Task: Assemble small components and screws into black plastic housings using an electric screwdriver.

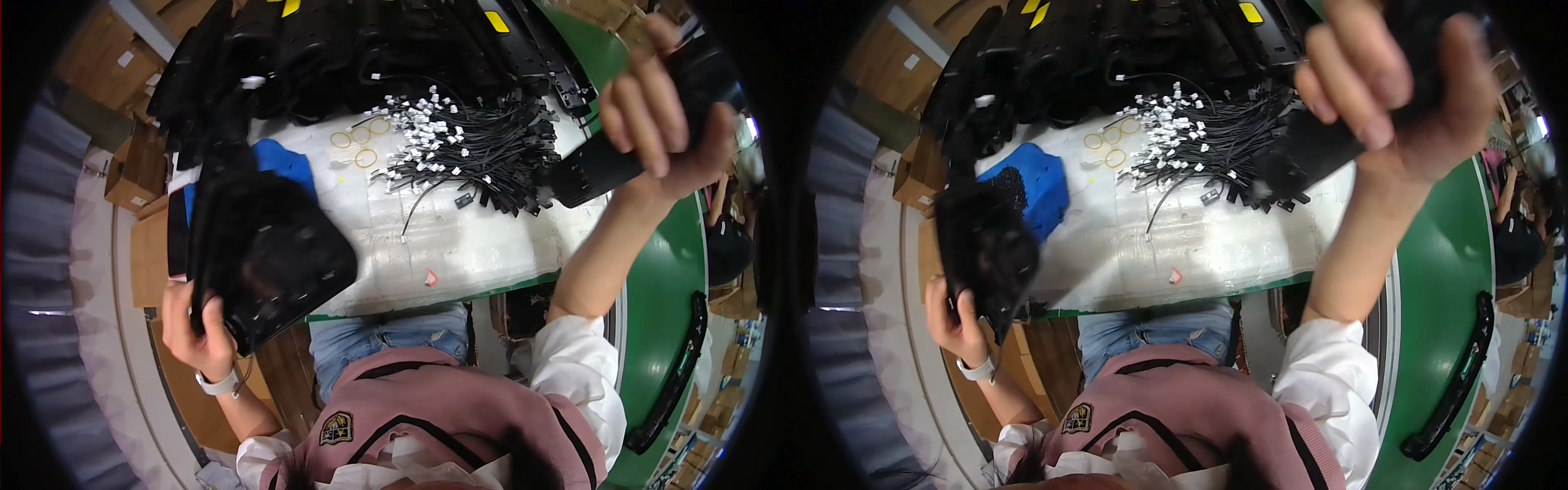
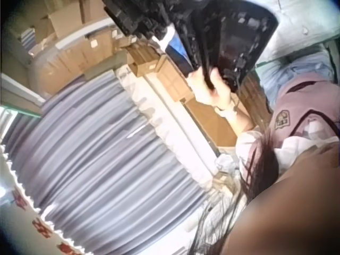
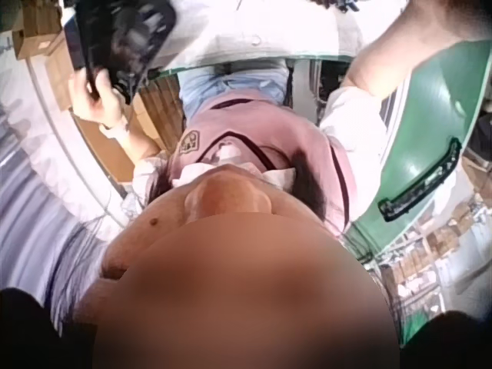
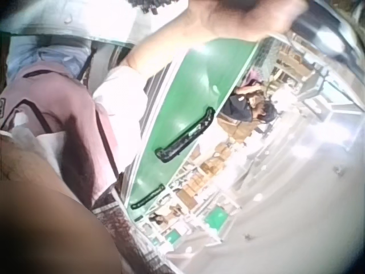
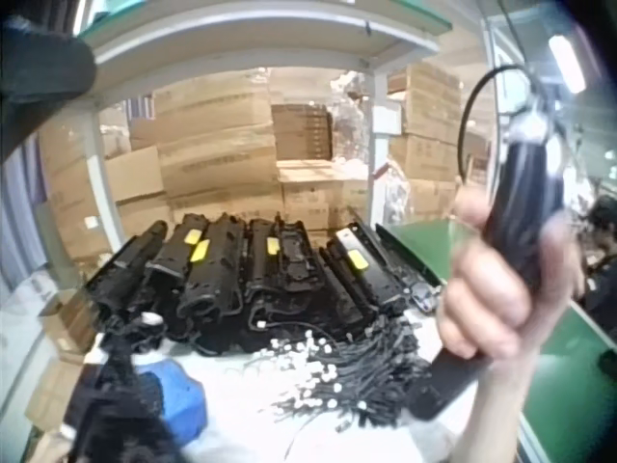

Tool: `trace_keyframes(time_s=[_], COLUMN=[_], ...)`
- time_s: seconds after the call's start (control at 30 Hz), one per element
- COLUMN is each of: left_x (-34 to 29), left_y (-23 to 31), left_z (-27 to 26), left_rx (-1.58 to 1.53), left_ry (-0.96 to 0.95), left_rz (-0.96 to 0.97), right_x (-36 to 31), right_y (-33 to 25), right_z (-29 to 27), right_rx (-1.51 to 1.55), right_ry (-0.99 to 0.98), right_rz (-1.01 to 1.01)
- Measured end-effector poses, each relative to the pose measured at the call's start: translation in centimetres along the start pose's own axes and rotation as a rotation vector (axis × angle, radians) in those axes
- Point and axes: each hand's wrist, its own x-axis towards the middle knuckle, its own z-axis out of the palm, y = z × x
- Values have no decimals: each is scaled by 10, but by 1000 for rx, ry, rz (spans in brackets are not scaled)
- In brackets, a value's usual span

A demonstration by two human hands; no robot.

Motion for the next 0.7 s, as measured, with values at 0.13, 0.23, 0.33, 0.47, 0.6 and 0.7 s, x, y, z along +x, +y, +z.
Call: trace_keyframes(time_s=[0.13,0.23,0.33,0.47,0.6,0.7], left_x=[-70,-121,-180,-280,-358,-460], left_y=[-59,-89,-140,-164,-209,-262], left_z=[-60,-92,-126,-168,-166,-151], left_rx=[-38,-100,-292,-487,-219,214], left_ry=[169,503,576,799,933,768], left_rz=[-376,-674,-1008,-1257,-1437,-1563], right_x=[-39,-105,-184,-173,-85,-40], right_y=[26,42,7,24,101,194], right_z=[-3,-64,-135,-126,0,110], right_rx=[-819,-1354,-1844,-2083,-2467,-1865], right_ry=[603,757,578,602,194,18], right_rz=[347,625,678,904,118,22])
